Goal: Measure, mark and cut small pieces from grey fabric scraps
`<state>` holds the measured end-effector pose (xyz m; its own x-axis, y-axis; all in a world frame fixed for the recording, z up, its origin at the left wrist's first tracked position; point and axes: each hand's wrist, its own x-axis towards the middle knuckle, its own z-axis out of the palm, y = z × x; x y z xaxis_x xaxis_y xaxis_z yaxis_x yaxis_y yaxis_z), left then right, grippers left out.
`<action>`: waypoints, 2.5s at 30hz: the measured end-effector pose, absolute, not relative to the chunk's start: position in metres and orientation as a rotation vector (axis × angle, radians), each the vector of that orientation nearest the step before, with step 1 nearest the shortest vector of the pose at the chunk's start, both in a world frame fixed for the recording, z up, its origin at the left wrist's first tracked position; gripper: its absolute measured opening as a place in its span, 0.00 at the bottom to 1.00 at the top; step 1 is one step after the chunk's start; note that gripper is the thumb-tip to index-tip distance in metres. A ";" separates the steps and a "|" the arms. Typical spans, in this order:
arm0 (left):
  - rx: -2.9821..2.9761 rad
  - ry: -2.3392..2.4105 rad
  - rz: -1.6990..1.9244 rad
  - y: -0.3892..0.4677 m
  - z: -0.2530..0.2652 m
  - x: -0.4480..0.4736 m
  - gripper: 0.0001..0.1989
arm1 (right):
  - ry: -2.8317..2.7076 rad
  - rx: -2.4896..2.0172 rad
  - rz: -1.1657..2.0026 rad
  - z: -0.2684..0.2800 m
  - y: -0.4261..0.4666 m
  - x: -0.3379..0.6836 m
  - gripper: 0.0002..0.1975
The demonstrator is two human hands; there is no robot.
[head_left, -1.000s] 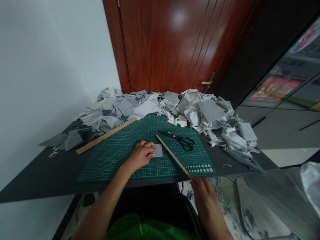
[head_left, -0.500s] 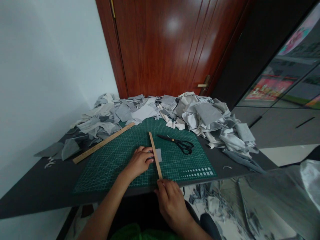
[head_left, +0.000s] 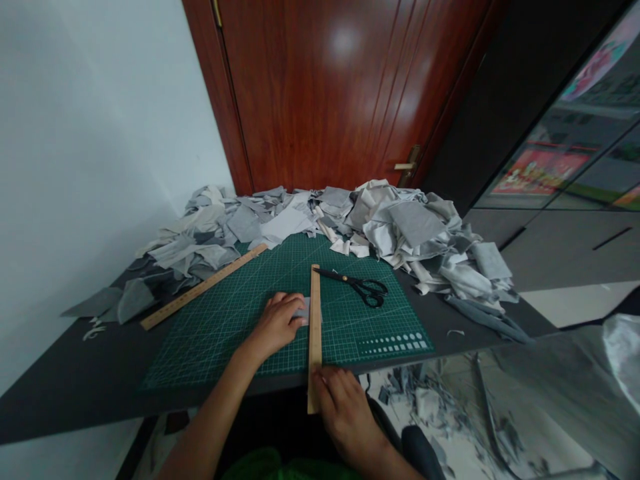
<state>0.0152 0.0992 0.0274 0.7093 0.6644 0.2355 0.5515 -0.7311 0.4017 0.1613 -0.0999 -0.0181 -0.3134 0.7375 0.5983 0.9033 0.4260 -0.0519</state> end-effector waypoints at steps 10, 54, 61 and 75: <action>2.637 0.958 0.441 0.097 0.022 0.014 0.26 | -2.231 -1.317 -0.344 -0.015 -0.103 0.175 0.17; 2.618 1.019 0.360 0.105 0.026 0.021 0.21 | -0.656 -1.241 1.336 -0.044 -0.123 0.132 0.30; 2.605 1.020 0.366 0.102 0.027 0.019 0.22 | -0.659 -1.223 1.343 -0.047 -0.126 0.132 0.29; 2.713 1.122 0.443 0.094 0.018 0.029 0.11 | -0.763 -1.270 1.299 -0.049 -0.124 0.134 0.30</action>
